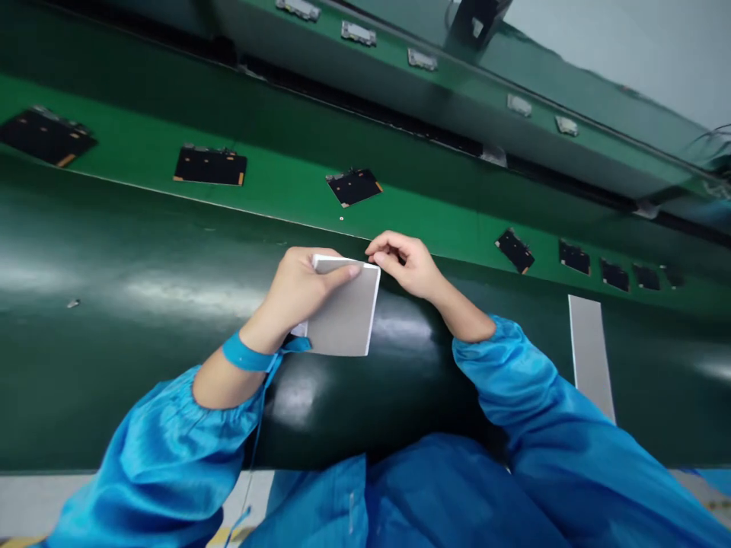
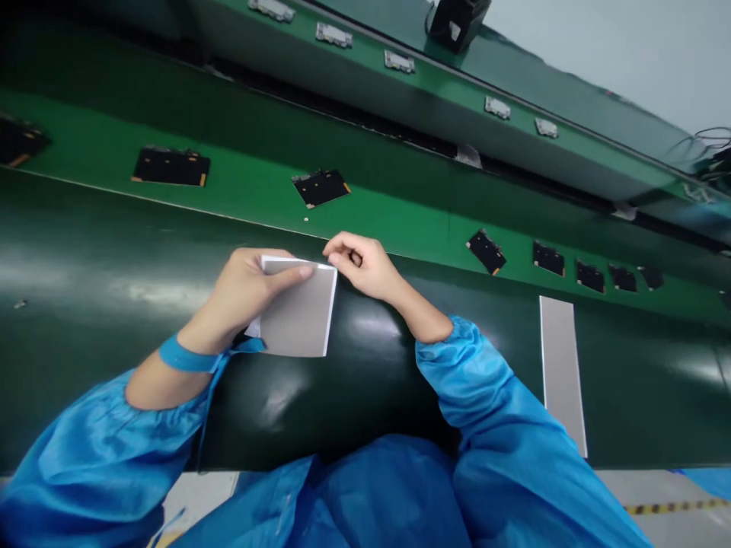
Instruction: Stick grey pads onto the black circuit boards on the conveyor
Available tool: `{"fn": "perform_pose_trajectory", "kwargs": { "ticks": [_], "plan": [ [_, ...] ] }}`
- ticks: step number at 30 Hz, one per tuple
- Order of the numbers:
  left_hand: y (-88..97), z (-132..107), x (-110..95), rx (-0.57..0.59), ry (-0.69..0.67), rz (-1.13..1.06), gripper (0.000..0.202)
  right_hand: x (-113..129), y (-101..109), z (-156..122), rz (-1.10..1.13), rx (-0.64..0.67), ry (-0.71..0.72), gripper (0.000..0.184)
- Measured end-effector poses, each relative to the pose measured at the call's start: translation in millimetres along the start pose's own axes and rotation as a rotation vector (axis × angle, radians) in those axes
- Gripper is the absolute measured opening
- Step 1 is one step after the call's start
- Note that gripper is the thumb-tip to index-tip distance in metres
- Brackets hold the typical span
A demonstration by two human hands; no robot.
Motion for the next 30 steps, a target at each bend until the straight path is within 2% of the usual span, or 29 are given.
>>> {"fn": "perform_pose_trajectory", "kwargs": {
  "ticks": [4, 7, 12, 16, 19, 22, 26, 30],
  "plan": [
    [0.6, -3.2, 1.3, -0.010, 0.026, 0.026, 0.035, 13.5, -6.8, -6.4, -0.012, 0.036, 0.134, 0.014],
    [-0.3, -6.8, 2.3, -0.009, 0.024, 0.061, 0.037, 22.1, -6.3, -5.6, -0.028, 0.008, 0.213, 0.009],
    [-2.2, -8.2, 2.9, -0.003, 0.009, 0.093, 0.037, 30.5, -10.2, -11.9, -0.158, -0.012, 0.280, 0.011],
    [-5.5, -6.0, 3.0, 0.054, -0.006, 0.052, 0.036, 33.7, -15.6, -17.1, -0.321, -0.049, 0.324, 0.012],
    [-5.8, -5.7, 4.2, 0.068, 0.008, 0.033, 0.036, 37.1, -10.7, -18.4, -0.247, -0.151, 0.372, 0.013],
    [-5.4, -6.7, 5.5, 0.056, 0.034, 0.046, 0.036, 34.2, -4.1, -16.0, -0.087, -0.211, 0.332, 0.013],
    [-6.2, -7.5, 5.8, 0.049, 0.049, 0.049, 0.037, 28.2, -11.8, -12.2, -0.054, -0.088, 0.261, 0.004],
    [-6.2, -7.6, 6.1, 0.042, 0.054, 0.075, 0.036, 27.0, -16.2, -13.5, -0.106, -0.053, 0.283, 0.012]
  ]
}}
Point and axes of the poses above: each hand's wrist, its own z-axis towards the middle knuckle, its own y-axis out of the back of the hand, x = y × z, the point moved 7 cm from there along z, towards the middle knuckle, and after that the axes turned 5 degrees about -y, right-handed, at the moved point
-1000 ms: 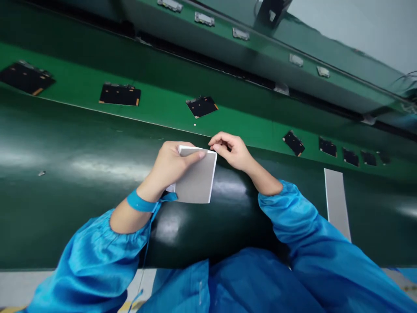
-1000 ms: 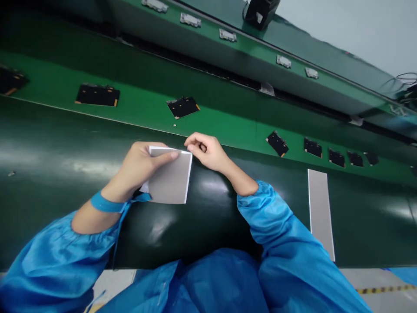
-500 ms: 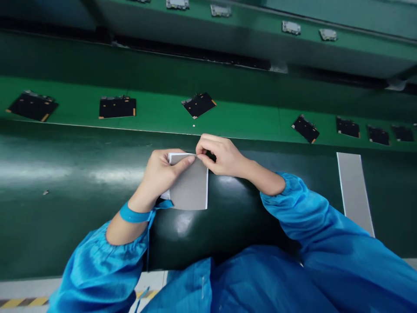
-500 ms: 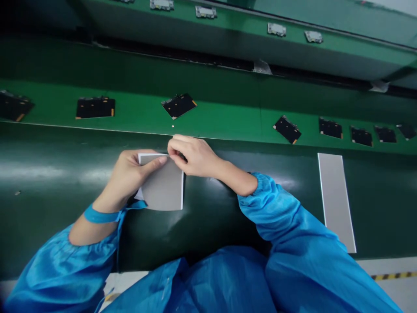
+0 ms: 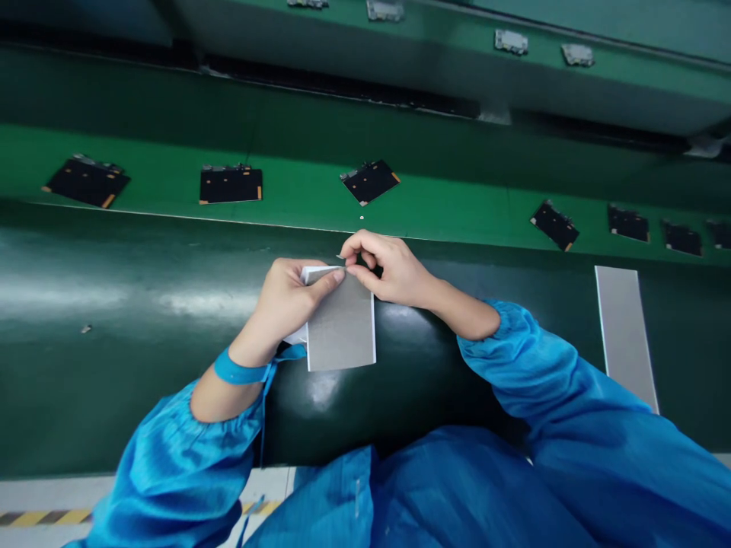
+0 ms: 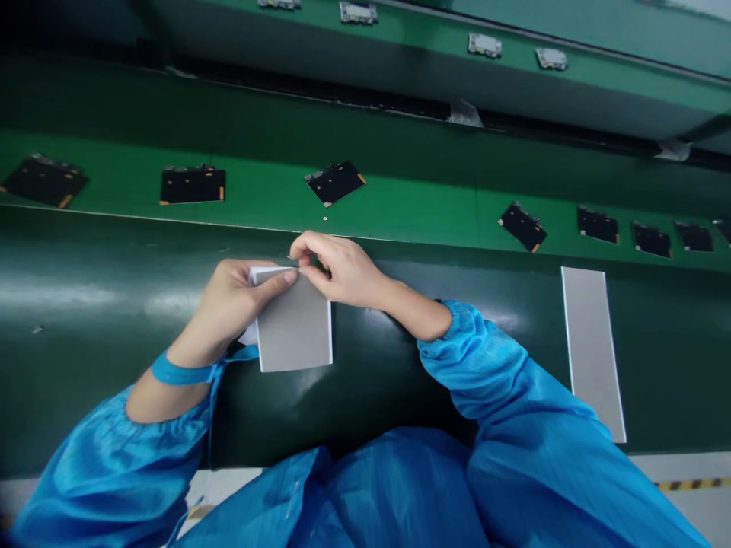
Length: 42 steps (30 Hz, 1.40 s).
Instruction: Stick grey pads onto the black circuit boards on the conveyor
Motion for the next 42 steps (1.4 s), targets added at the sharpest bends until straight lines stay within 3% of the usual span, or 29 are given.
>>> {"fn": "perform_pose_trajectory", "kwargs": {
  "ticks": [7, 11, 14, 17, 19, 23, 26, 28, 31, 42],
  "plan": [
    [-0.9, -1.6, -1.4, 0.007, 0.018, -0.004, 0.034, 8.8, -4.4, -4.4, -0.032, -0.031, 0.044, 0.020],
    [-3.8, -1.8, -1.7, 0.045, 0.028, -0.015, 0.037, -5.4, 5.7, -3.7, 0.085, -0.127, -0.089, 0.024],
    [-14.7, -2.7, -3.0, 0.156, -0.007, -0.021, 0.040, -22.8, 29.9, 5.6, 0.070, -0.277, -0.193, 0.030],
    [-31.1, -6.2, -4.5, 0.309, -0.045, -0.027, 0.039, -32.0, 46.0, 34.8, -0.028, -0.355, -0.232, 0.037],
    [-39.0, -8.3, -5.1, 0.374, -0.073, -0.017, 0.036, -33.3, 34.4, 67.2, -0.070, -0.273, -0.233, 0.037],
    [-45.3, -9.7, -3.5, 0.432, -0.114, -0.024, 0.032, -28.5, -30.6, 134.9, -0.128, 0.012, -0.183, 0.036],
    [-46.8, -10.6, -3.4, 0.463, -0.158, -0.019, 0.032, -30.8, -72.8, 169.7, -0.156, 0.109, -0.182, 0.041],
    [-47.0, -11.1, -4.5, 0.467, -0.184, -0.008, 0.032, -37.1, -88.7, 182.2, -0.161, 0.144, -0.203, 0.044],
    [-47.1, -11.4, -6.3, 0.463, -0.194, -0.007, 0.030, -48.4, -96.1, 188.0, -0.180, 0.175, -0.220, 0.040],
    [-47.2, -12.8, -14.5, 0.442, -0.238, -0.018, 0.027, -66.7, -90.4, 184.7, -0.312, 0.201, -0.161, 0.039]
  ]
}}
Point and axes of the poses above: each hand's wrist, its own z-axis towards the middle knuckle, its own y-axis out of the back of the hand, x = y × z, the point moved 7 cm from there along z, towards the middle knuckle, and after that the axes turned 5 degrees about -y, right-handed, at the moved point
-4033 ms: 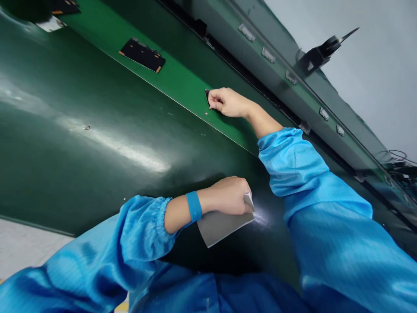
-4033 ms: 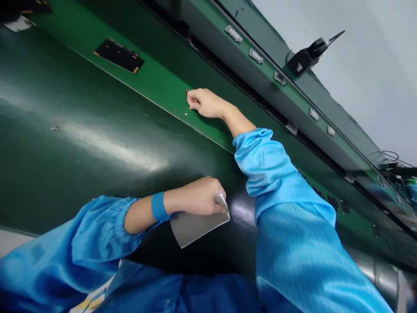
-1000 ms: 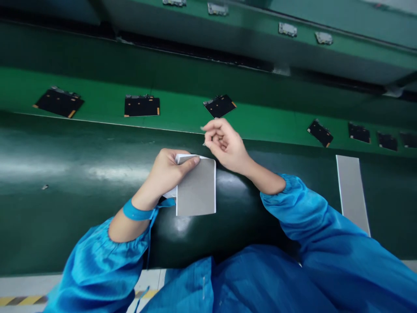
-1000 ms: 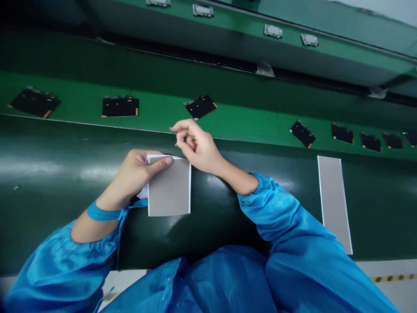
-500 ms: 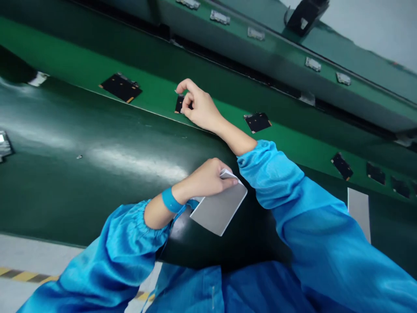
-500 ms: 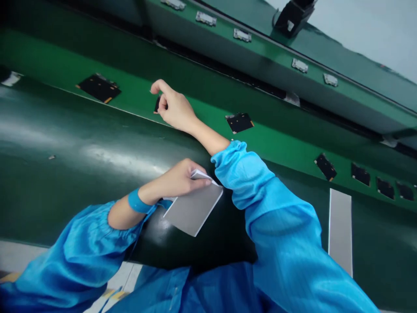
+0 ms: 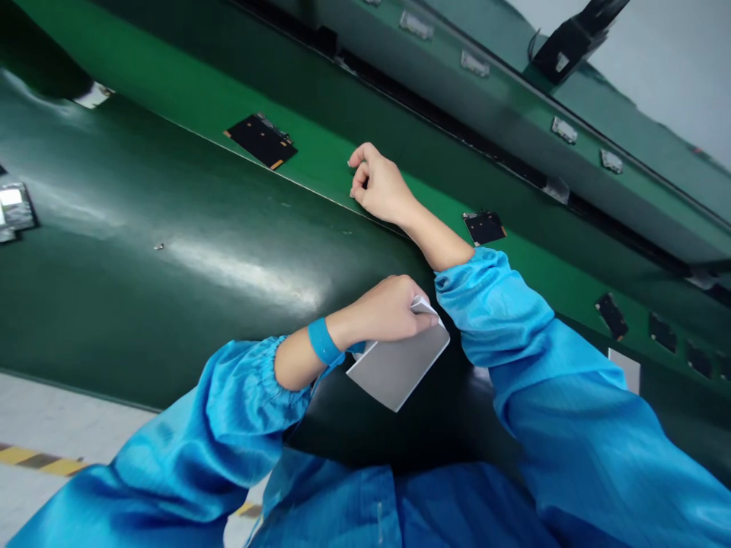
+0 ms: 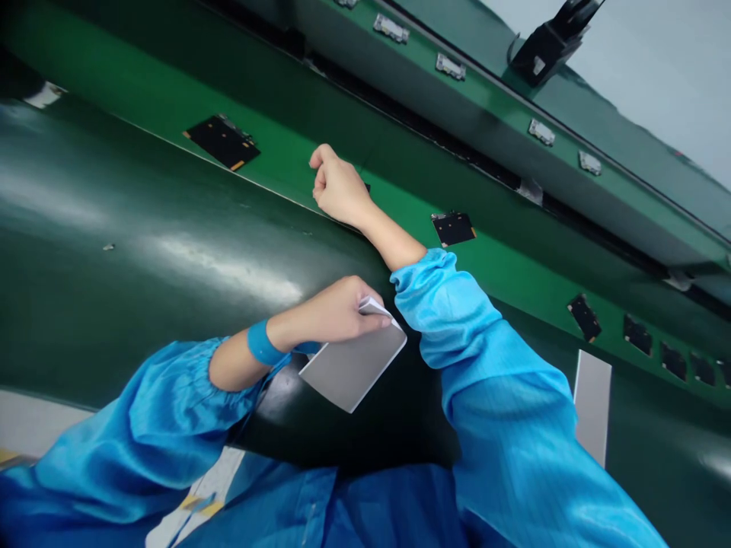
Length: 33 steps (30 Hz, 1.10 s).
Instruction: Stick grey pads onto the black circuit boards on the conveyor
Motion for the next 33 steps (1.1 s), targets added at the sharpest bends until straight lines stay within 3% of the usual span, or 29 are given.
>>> {"fn": "perform_pose_trajectory", "kwargs": {
  "ticks": [11, 21, 28, 33],
  "plan": [
    [-1.1, -2.4, -4.9, -0.003, -0.026, -0.026, 0.029, -10.7, 9.3, -10.2, -0.091, 0.031, 0.013, 0.040],
    [-3.5, -2.3, -5.0, -0.003, -0.038, -0.028, 0.023, -29.8, 19.1, -20.5, -0.019, 0.018, -0.030, 0.036],
    [-3.5, -1.5, -8.6, 0.008, -0.056, -0.011, 0.030, -34.4, 26.6, -31.5, -0.057, 0.029, -0.095, 0.040],
    [-3.8, -1.1, -9.0, 0.019, -0.045, -0.010, 0.032, -55.7, 30.0, -31.7, -0.116, -0.006, -0.174, 0.045]
  ]
}}
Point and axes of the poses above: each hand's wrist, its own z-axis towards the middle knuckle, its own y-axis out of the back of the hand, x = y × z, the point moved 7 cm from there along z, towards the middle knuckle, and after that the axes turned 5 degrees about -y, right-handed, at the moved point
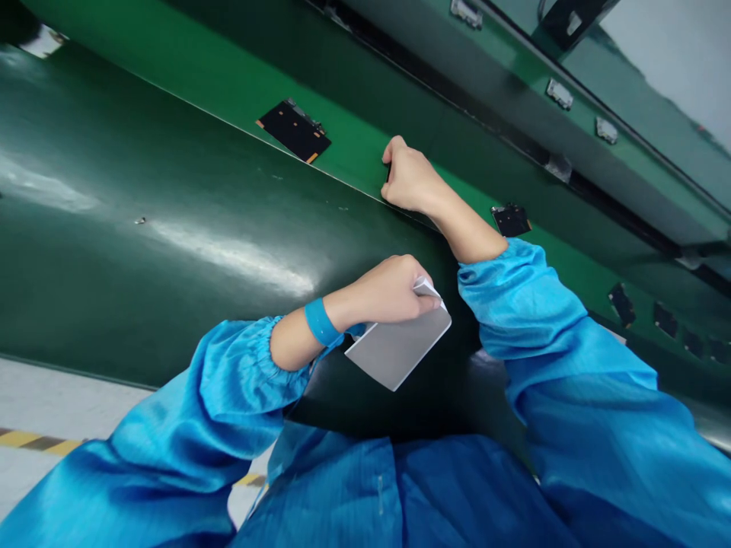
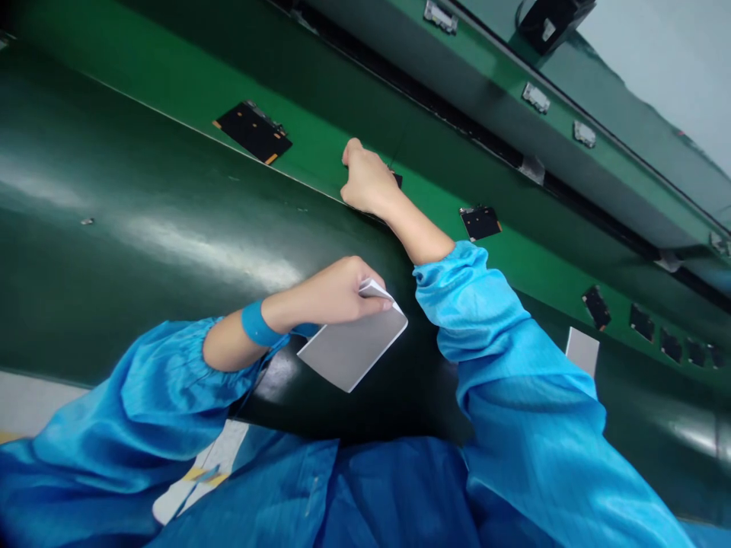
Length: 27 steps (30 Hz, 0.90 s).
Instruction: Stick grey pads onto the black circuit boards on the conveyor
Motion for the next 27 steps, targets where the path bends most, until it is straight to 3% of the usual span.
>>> {"fn": "perform_pose_trajectory", "kwargs": {
  "ticks": [7, 9, 12, 15, 17, 22, 27],
  "plan": [
    [-2.1, -0.5, 1.6, 0.002, -0.003, 0.002, 0.027, -30.6, 47.5, -3.5, 0.062, -0.019, -0.107, 0.071],
    [-2.7, -0.8, 1.2, 0.001, -0.005, 0.019, 0.026, -26.3, 60.2, -7.5, 0.163, -0.050, -0.118, 0.069],
    [-3.7, -1.5, -0.3, 0.011, -0.011, 0.044, 0.027, -2.9, 66.3, -9.1, 0.396, -0.099, -0.090, 0.048],
    [-3.6, -2.3, -2.2, 0.016, -0.029, 0.061, 0.032, 31.9, 47.4, -3.9, 0.593, -0.017, -0.114, 0.024],
    [-3.1, -3.0, -3.6, 0.012, -0.044, 0.063, 0.033, 57.3, 26.3, 1.0, 0.647, 0.081, -0.153, 0.019],
    [-4.7, -4.4, -6.6, 0.035, -0.069, 0.025, 0.028, 103.6, -18.5, 19.0, 0.546, 0.226, -0.248, 0.021],
    [-6.3, -2.9, -6.3, 0.044, -0.092, 0.035, 0.031, 120.6, -36.4, 42.7, 0.385, 0.251, -0.272, 0.029]
  ]
}}
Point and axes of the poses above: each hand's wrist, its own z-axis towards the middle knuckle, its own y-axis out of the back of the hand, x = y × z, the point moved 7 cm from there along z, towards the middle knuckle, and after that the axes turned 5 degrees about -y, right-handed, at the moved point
